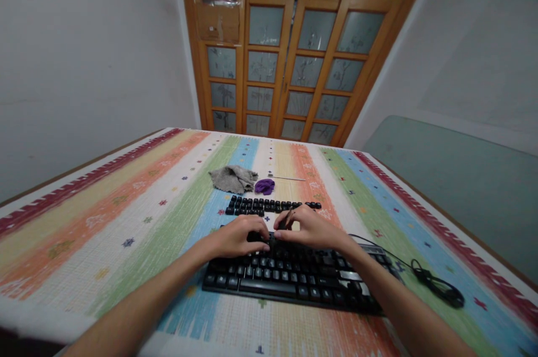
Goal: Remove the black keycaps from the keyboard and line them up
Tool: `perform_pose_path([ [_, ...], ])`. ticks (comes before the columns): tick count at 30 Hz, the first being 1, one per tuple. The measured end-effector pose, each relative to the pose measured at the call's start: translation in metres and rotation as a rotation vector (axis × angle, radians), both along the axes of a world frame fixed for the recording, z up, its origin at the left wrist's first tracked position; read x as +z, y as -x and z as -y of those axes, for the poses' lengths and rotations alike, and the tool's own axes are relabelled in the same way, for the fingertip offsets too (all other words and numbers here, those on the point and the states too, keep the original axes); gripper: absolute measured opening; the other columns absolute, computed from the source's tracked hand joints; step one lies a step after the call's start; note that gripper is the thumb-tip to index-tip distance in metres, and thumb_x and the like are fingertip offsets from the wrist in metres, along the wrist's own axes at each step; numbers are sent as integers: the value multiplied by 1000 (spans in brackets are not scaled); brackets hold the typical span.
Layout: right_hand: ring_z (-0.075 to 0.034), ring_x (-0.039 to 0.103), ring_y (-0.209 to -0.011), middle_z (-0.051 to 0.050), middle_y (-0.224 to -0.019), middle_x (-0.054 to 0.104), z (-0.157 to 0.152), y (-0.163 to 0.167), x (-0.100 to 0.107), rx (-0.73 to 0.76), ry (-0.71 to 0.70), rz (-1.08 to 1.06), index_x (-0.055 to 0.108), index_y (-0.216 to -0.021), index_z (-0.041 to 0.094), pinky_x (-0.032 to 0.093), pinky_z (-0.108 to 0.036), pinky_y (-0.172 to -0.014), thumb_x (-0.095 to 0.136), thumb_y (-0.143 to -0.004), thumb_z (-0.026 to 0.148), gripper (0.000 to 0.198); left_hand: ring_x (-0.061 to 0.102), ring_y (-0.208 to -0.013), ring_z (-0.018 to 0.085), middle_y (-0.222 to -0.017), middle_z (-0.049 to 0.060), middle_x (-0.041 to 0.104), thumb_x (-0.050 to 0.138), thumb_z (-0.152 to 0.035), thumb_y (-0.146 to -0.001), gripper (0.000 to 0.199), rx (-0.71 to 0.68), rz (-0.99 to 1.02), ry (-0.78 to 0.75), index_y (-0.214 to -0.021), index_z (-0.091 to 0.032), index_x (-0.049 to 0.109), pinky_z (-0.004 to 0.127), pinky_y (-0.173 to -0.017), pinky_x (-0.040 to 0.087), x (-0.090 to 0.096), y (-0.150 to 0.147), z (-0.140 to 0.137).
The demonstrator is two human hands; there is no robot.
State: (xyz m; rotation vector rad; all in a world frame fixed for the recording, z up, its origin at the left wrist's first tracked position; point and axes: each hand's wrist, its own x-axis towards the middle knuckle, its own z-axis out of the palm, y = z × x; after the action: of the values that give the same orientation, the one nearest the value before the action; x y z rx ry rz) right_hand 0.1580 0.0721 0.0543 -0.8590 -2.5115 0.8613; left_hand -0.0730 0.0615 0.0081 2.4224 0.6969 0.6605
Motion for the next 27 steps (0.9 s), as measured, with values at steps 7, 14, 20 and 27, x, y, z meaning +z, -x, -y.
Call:
perform_pose_path([
  [7,-18,68,-74,-9,-91,76,1,-2,10,-119,-81,-50,75,-84,15,50,-25,-65,61,-89,34,24,61,-100,20,-104,8,64,67,-23,-82,7,70,162,-78,-86,-17,68,35,-91,47,13,0,-11],
  [14,-18,69,-72,-9,-90,75,-4,-4,6,-212,-120,-184,74,-84,13,52,-26,-64,61,-91,36,27,58,-107,22,-112,9,61,68,-31,-84,14,184,242,-123,-85,-17,68,38,-98,44,29,5,-35],
  [20,-16,67,-66,-8,-84,74,-4,-10,9,-187,-148,-120,74,-87,13,50,-25,-61,62,-90,38,28,51,-114,24,-117,9,59,68,-22,-82,5,137,-31,-343,-84,-18,66,40,-101,42,19,-3,-54],
  [27,-15,66,-64,-6,-75,73,0,-22,24,-141,-172,-51,74,-90,13,48,-25,-61,63,-90,35,25,52,-108,28,-113,11,61,67,-15,-79,3,124,-302,-476,-79,-15,64,42,-92,44,-4,-21,-67],
])
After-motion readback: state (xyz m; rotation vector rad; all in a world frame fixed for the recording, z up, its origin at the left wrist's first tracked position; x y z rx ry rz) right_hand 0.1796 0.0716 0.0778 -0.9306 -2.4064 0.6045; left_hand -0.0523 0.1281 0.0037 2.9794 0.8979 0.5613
